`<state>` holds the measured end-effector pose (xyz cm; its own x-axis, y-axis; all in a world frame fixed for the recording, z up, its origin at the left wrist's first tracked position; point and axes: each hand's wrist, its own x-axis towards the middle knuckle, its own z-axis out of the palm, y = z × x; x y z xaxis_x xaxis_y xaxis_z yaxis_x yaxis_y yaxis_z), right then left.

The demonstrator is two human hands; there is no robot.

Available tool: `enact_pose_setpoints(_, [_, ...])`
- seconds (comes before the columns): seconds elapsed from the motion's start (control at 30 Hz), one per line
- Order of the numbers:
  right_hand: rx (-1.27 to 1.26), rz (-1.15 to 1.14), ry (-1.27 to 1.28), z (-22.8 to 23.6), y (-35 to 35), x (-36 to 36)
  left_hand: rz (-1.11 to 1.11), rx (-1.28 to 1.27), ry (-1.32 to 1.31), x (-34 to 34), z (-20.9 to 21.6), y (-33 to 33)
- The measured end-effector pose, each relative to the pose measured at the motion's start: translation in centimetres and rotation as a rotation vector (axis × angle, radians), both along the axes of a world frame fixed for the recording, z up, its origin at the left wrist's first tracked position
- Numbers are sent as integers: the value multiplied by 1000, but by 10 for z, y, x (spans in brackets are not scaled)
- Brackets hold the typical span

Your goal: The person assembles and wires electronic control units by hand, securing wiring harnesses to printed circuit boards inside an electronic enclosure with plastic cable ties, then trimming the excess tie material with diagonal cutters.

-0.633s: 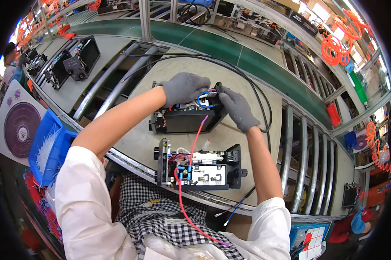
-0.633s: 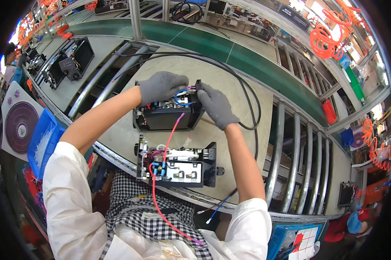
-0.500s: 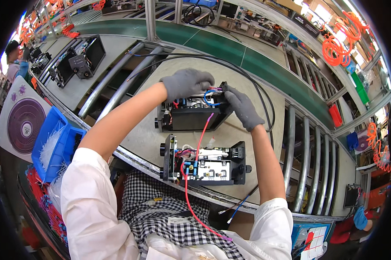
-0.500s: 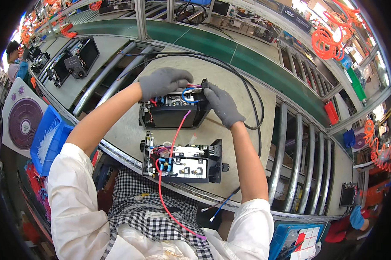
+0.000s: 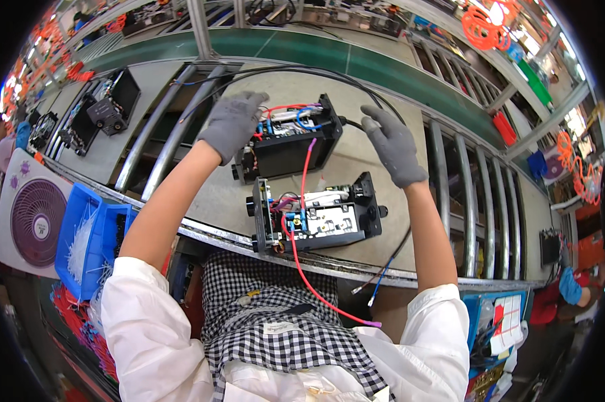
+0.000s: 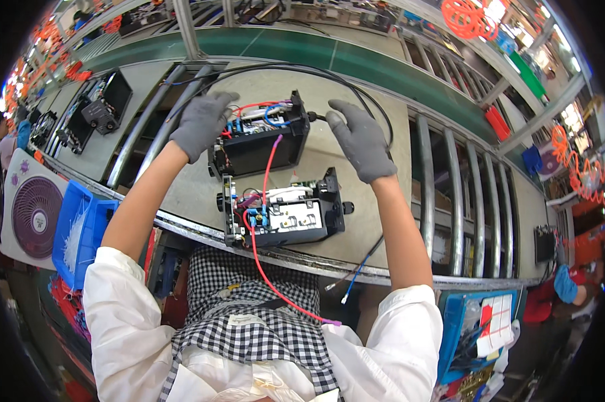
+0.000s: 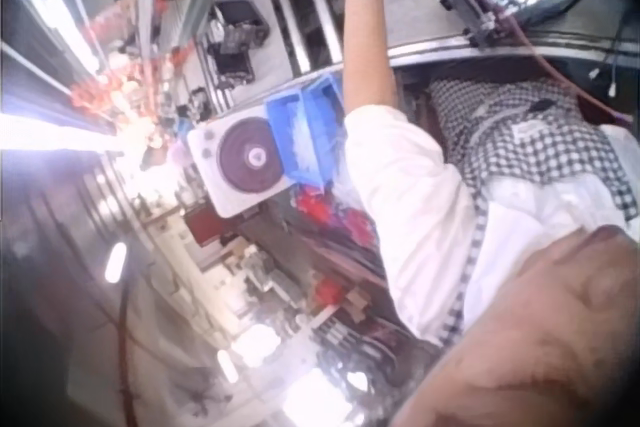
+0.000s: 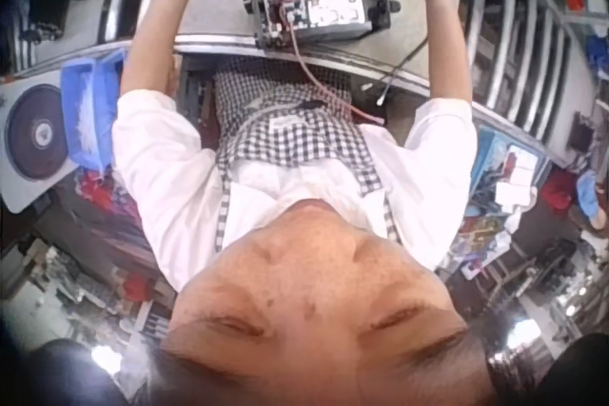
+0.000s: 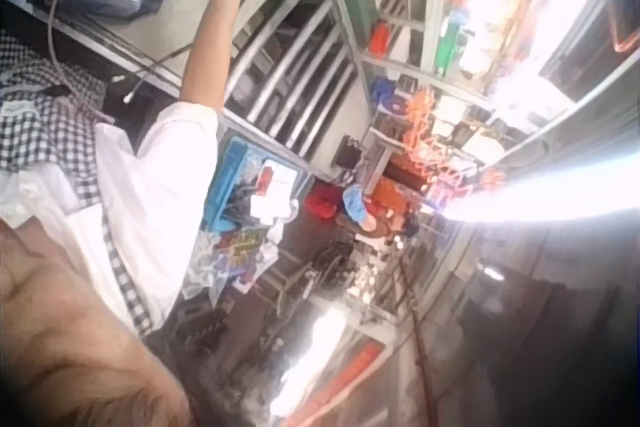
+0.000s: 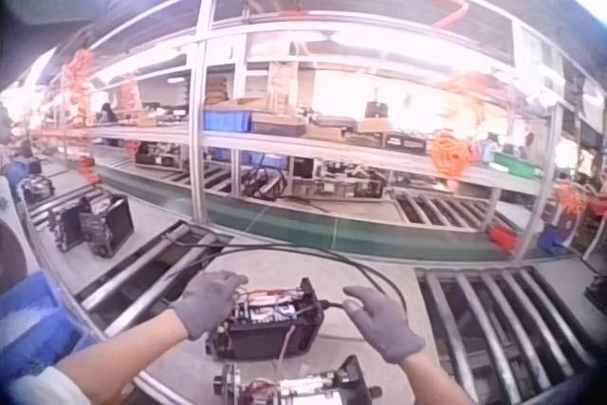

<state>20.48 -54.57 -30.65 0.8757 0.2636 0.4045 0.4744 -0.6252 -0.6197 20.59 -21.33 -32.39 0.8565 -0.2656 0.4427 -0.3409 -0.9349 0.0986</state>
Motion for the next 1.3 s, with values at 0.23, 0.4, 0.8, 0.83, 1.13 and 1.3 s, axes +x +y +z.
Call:
enact_pose_setpoints(0.23, [153, -55, 210, -2, -36, -65, -70, 74, 309, -57, 32, -96])
enact_pose_setpoints(0.4, [105, -61, 233, -4, -37, -89, -303, -334, 698, -50, 34, -109])
enact_pose_setpoints(0.8, [41, -112, 160, -11, -66, -121, -391, -470, 530, -62, 18, -114])
enact_pose_setpoints(0.83, [-112, -48, 126, -18, -82, -126, -388, -486, 536, -62, 16, -113])
enact_pose_setpoints(1.13, [-656, 21, 128, -71, -135, -193, -313, -272, 148, -71, 24, -120])
enact_pose_setpoints(1.3, [-372, 89, 112, -66, -144, -189, -589, -289, 43, -102, 54, -166])
